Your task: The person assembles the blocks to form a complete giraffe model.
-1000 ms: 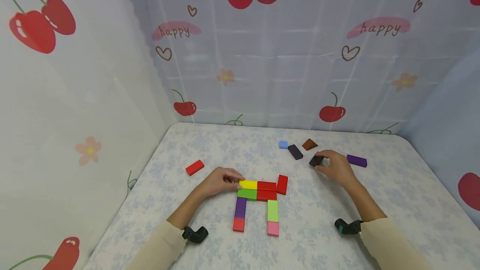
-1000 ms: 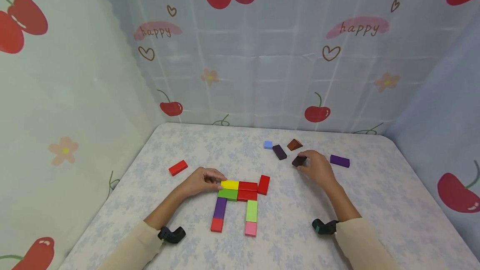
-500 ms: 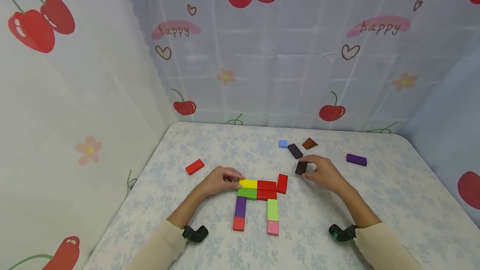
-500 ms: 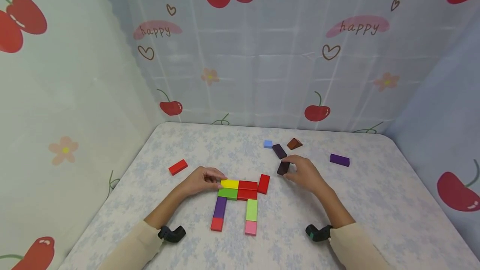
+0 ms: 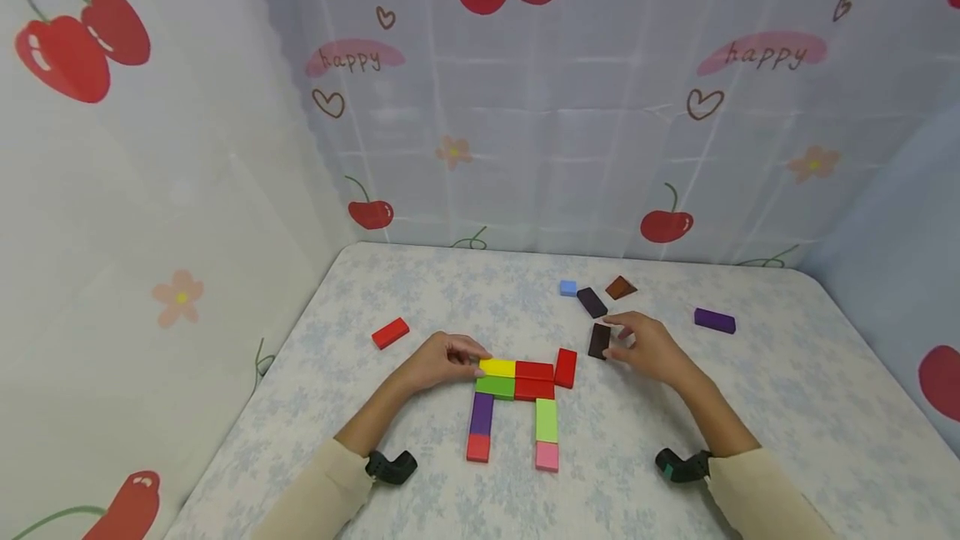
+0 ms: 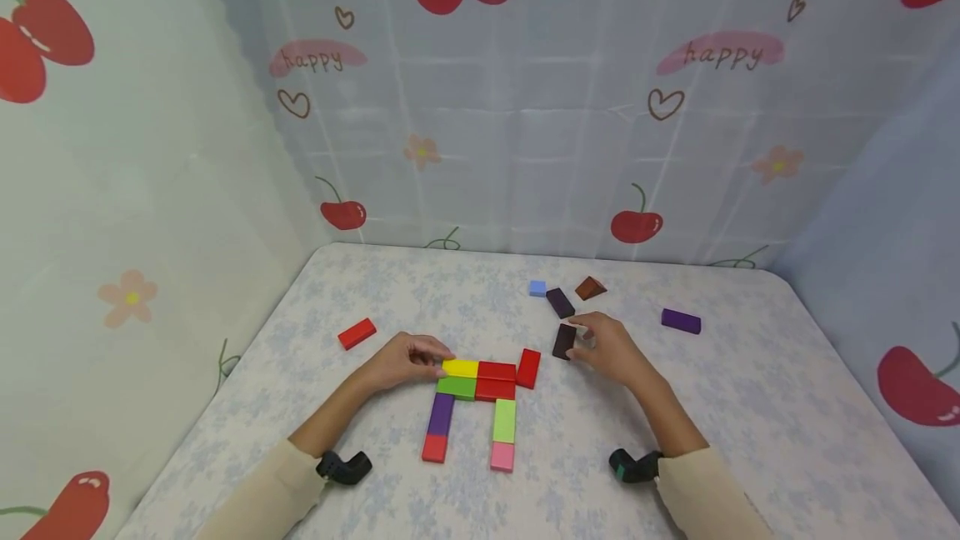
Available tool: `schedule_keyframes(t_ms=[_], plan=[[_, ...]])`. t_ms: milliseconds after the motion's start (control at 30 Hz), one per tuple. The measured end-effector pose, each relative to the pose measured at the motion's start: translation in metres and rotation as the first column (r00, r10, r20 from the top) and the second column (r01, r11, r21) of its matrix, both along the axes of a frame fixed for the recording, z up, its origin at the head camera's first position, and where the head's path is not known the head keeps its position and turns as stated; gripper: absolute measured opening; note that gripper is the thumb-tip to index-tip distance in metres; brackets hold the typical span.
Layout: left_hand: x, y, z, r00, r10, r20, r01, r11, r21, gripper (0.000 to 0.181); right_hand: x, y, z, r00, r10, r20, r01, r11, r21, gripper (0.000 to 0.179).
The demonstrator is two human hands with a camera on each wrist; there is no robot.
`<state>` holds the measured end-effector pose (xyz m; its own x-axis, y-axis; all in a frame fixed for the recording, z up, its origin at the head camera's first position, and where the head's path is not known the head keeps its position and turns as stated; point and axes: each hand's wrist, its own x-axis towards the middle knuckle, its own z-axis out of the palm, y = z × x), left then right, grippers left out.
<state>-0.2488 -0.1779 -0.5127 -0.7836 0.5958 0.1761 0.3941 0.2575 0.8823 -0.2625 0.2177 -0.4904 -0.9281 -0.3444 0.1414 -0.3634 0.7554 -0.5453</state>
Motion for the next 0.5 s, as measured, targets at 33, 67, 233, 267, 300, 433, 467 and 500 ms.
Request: schedule_keyframes(t_ms=[33,67,233,267,300,433,467,500], plan=[[0.0,0.0,0.0,1.0,0.001,0.002,-0.001,1.0,0.001,0.028,-0.001,0.0,0.0,1.0,0.001,0.0,-0.001,1.0,0.001,0.05],[0.0,0.0,0.001,1.0,0.002,0.005,-0.002,1.0,0.0,0.028,-0.002,0.0,0.0,1.0,-0.002,0.008,0.002,1.0,0.0,0.049],[0.002,0.001,0.002,1.0,0.001,0.016,-0.001,1.0,0.002,0.027,-0.005,-0.003,-0.004,0.994,-0.049,0.095,0.051,0.998,-0.027,0.047],[0.002,0.001,0.002,1.0,0.0,0.017,0.0,1.0,0.001,0.027,-0.004,-0.004,-0.005,0.992,-0.058,0.116,0.063,0.997,-0.043,0.047],[0.002,0.001,0.003,1.0,0.0,0.016,0.0,1.0,0.001,0.027,-0.005,-0.006,-0.005,0.99,-0.063,0.128,0.071,0.996,-0.06,0.046],[0.002,0.001,0.004,1.0,0.002,0.011,-0.002,1.0,0.001,0.027,-0.007,-0.01,-0.006,0.982,-0.074,0.172,0.099,0.985,-0.143,0.045],[0.003,0.001,0.005,1.0,0.002,0.011,-0.002,1.0,0.001,0.027,-0.008,-0.011,-0.007,0.979,-0.081,0.185,0.112,0.981,-0.162,0.045],[0.003,0.001,0.004,1.0,0.004,0.012,-0.004,1.0,0.0,0.027,-0.009,-0.013,-0.008,0.976,-0.088,0.197,0.123,0.977,-0.174,0.045]])
